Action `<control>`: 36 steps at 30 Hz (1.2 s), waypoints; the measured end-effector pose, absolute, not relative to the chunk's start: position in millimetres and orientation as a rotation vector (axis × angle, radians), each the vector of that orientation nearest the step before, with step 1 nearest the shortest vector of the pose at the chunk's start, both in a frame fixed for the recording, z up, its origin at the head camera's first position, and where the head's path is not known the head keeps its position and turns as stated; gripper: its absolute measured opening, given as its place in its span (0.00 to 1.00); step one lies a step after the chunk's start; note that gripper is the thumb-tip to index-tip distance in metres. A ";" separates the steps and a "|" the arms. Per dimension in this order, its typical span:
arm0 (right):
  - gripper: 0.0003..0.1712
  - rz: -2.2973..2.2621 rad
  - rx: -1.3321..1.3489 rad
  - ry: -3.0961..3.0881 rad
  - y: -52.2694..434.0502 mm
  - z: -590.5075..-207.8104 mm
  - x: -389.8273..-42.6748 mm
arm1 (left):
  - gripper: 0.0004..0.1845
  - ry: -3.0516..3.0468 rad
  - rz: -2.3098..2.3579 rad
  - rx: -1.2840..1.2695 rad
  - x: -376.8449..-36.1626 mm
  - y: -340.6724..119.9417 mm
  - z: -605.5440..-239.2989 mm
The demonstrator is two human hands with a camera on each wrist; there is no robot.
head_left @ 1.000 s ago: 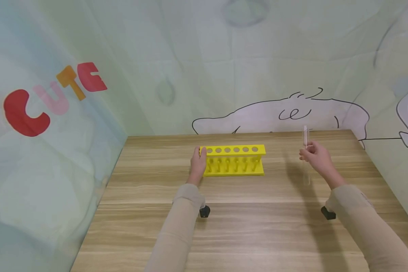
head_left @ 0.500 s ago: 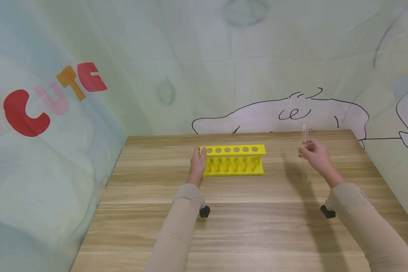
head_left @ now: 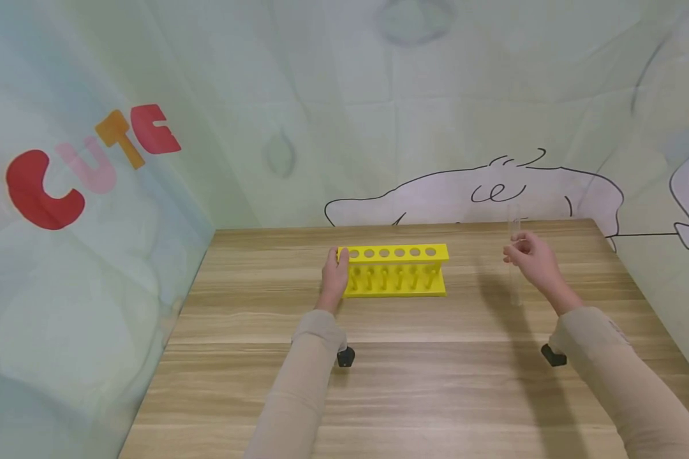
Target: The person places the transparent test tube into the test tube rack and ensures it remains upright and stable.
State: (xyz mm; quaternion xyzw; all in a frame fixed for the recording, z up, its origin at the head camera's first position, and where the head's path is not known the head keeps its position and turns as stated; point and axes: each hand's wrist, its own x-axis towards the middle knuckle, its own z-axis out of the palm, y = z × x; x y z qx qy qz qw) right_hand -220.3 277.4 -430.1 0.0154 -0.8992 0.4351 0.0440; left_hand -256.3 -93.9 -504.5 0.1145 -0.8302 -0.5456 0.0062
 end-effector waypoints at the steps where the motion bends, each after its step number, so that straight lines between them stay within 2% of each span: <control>1: 0.18 1.324 0.048 -2.751 277.1 -429.8 -220.5 | 0.26 -2.597 -1.706 0.358 -256.1 -93.8 -504.2; 15: 0.16 1.344 0.022 -2.712 270.9 -425.1 -222.2 | 0.25 -2.606 -1.713 0.353 -254.3 -94.2 -502.8; 27: 0.06 1.452 -0.016 -2.568 260.1 -420.4 -225.6 | 0.26 -2.610 -1.711 0.361 -255.2 -94.0 -503.1; 36: 0.15 1.375 -0.038 -2.591 255.7 -415.8 -226.6 | 0.27 -2.604 -1.713 0.348 -255.1 -94.1 -503.2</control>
